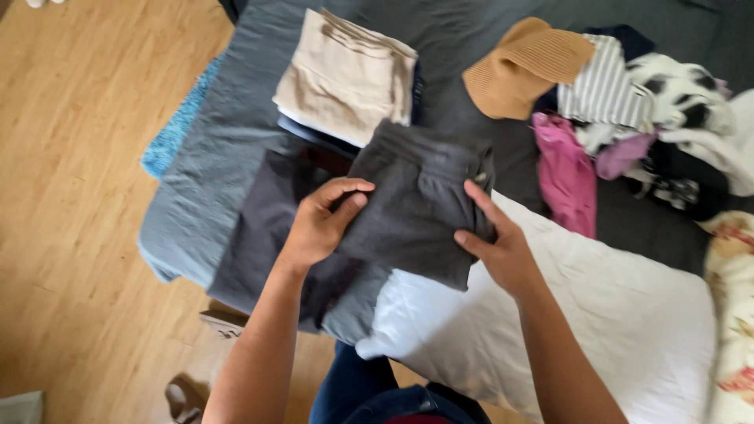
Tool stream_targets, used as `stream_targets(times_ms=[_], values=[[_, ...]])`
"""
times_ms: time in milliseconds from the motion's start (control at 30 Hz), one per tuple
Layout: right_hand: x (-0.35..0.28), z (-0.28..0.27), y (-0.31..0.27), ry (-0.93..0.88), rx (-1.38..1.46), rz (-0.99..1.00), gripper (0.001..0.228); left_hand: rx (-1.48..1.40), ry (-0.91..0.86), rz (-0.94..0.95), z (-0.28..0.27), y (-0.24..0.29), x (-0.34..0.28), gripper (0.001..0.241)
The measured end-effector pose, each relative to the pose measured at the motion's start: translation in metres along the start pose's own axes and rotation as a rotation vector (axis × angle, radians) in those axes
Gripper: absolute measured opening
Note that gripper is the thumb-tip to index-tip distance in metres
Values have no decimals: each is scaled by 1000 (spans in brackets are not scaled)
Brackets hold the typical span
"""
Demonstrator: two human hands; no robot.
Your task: The person folds various clothing items, including a white top, grey shorts, beige pants, and dark grey pants, on a bed. They smooth each item and place the folded pieces into a neat stack on the bed.
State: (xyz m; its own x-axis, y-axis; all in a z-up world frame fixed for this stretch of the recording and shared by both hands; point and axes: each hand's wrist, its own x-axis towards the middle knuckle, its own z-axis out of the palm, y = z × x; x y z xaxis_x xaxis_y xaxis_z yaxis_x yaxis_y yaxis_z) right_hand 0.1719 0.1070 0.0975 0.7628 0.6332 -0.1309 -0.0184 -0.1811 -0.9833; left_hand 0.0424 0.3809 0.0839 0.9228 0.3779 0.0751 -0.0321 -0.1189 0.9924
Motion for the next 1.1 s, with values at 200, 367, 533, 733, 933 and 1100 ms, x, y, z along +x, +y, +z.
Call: stream_targets(times_ms=[200,367,533,733,933,1100], values=[[152,63,-15,45,-269,-421,60,-1,143,107,-107,-45,122,15],[259,89,60,66,24,-165,69,15,113,76,-143,-109,211,22],[289,91,105,109,44,91,73,195,76,-120,-150,-167,239,45],[257,86,80,150,152,-15,72,-69,25,-13,-162,-159,238,44],[258,89,103,131,38,225,85,54,24,-122,-136,-157,243,48],[255,91,117,185,178,72,104,863,235,170,-59,-109,242,60]])
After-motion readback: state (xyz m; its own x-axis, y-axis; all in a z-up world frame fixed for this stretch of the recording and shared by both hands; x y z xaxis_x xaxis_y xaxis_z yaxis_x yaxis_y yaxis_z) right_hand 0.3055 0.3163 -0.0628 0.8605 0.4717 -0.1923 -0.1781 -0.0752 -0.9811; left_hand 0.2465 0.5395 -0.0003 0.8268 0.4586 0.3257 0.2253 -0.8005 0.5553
